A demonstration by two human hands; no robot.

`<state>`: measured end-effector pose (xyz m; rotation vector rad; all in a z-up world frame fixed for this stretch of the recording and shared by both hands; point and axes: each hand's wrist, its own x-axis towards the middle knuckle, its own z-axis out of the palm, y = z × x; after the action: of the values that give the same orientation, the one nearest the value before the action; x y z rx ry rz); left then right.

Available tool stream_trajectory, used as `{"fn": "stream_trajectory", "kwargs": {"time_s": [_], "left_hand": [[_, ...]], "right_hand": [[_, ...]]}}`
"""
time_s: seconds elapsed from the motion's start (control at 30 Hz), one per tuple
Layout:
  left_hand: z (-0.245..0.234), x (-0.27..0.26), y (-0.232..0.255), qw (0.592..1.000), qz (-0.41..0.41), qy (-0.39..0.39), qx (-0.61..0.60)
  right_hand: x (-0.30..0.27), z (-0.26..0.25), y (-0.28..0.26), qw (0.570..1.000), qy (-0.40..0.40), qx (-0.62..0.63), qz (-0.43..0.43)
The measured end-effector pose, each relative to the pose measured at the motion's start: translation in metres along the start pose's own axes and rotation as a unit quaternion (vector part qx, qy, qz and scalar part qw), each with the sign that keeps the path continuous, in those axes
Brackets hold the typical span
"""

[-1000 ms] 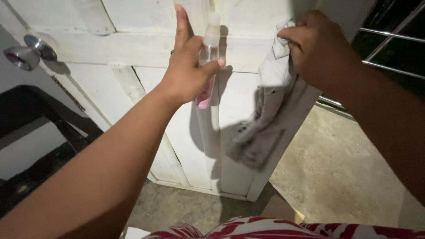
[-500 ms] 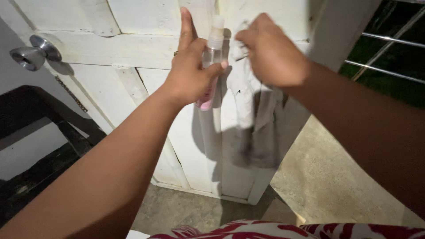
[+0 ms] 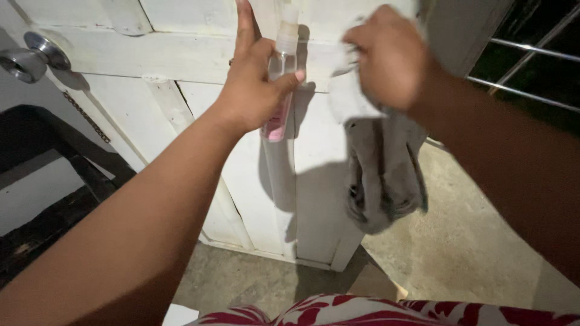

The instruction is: The person sprays a pink liquid from a spray bottle onto a white wooden door and wipes it with a gray cloth. The person repeatedly sprays and wipes the same area around the door handle and lower panels.

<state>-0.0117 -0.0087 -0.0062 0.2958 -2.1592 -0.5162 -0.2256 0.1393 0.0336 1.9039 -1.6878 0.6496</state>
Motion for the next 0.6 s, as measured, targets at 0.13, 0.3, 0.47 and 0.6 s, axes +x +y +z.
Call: {"fn": "stream_trajectory", "kwargs": {"time_s": [0.13, 0.3, 0.47, 0.6], "left_hand": [[0.0, 0.001, -0.002, 1.0, 0.01, 0.005, 0.016], [-0.004, 0.0, 0.004, 0.998, -0.054, -0.016, -0.033], [-0.004, 0.001, 0.005, 1.0, 0.006, -0.009, 0.012], [-0.006, 0.005, 0.002, 0.999, -0.039, -0.022, 0.024]], "right_hand": [[0.02, 0.02, -0.019, 0.997, 0.008, 0.062, -0.046], [0.003, 0.011, -0.009, 0.998, 0.007, 0.057, -0.017], [-0.039, -0.023, 0.033, 0.997, 0.056, 0.014, -0.045], [-0.042, -0.014, 0.047, 0.995, 0.071, -0.041, -0.062]]}}
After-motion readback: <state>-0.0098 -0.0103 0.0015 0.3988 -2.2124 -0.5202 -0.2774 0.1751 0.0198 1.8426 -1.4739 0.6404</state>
